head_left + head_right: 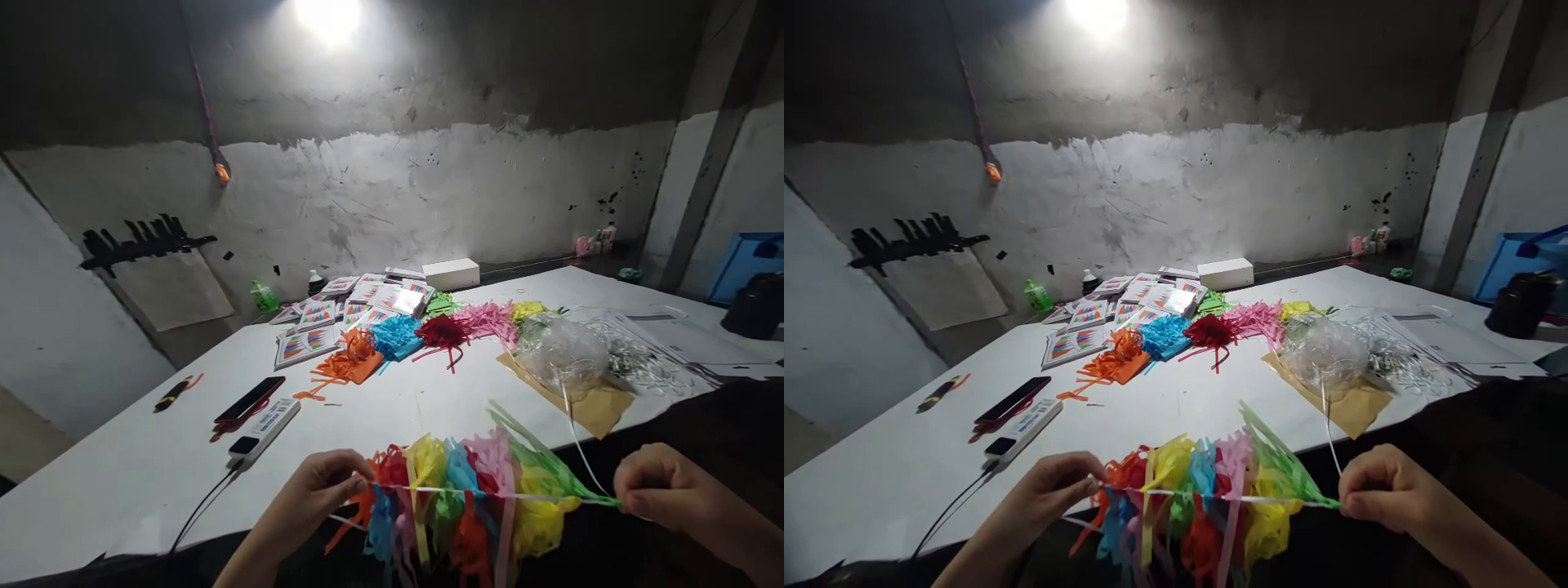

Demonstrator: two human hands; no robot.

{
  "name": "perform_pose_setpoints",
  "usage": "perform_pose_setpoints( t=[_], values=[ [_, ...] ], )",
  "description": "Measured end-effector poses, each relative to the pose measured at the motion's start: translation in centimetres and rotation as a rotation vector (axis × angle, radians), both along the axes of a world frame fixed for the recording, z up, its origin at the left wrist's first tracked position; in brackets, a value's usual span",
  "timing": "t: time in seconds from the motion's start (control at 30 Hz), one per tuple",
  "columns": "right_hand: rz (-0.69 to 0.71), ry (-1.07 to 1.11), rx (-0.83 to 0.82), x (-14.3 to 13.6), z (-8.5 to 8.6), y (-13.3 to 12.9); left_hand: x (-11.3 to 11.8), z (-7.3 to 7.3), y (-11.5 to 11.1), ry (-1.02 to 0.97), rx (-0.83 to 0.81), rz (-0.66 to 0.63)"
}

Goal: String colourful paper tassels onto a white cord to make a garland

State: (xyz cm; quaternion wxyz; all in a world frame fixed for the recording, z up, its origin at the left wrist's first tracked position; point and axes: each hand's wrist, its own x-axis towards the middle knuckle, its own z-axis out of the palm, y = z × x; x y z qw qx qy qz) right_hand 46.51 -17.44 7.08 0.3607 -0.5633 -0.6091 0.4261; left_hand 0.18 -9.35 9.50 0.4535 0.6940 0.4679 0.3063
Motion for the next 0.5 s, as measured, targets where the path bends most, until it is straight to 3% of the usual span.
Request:
perform_pose_setpoints(
  t=[0.07, 0.13, 0.3, 0.4, 0.5],
  values=[
    [0.043, 0.063, -0.013, 0.2, -0.7, 0.7, 0.6, 0.4, 0.0, 0.099, -0.005, -0.136],
    [0.060, 0.063, 0.007, 0.0, -1.2, 2.5, 1.8, 0.6, 0.7, 0.191, 0.012, -0.180],
    [0.004, -0.004, 0.053, -0.2, -1.9, 6.6, 4.0, 0.4, 3.7, 0.229, 0.108, 0.016],
    [-0.006, -0.009, 0.025, 0.9, -2.9, 6.0, 3.6, 0.0, 3.8, 0.235, 0.078, 0.009],
    [-0.025, -0.047, -0.007, 2.0, -3.7, 3.8, 2.9, 0.0, 3.0, 0.205, 0.014, -0.083]
  ],
)
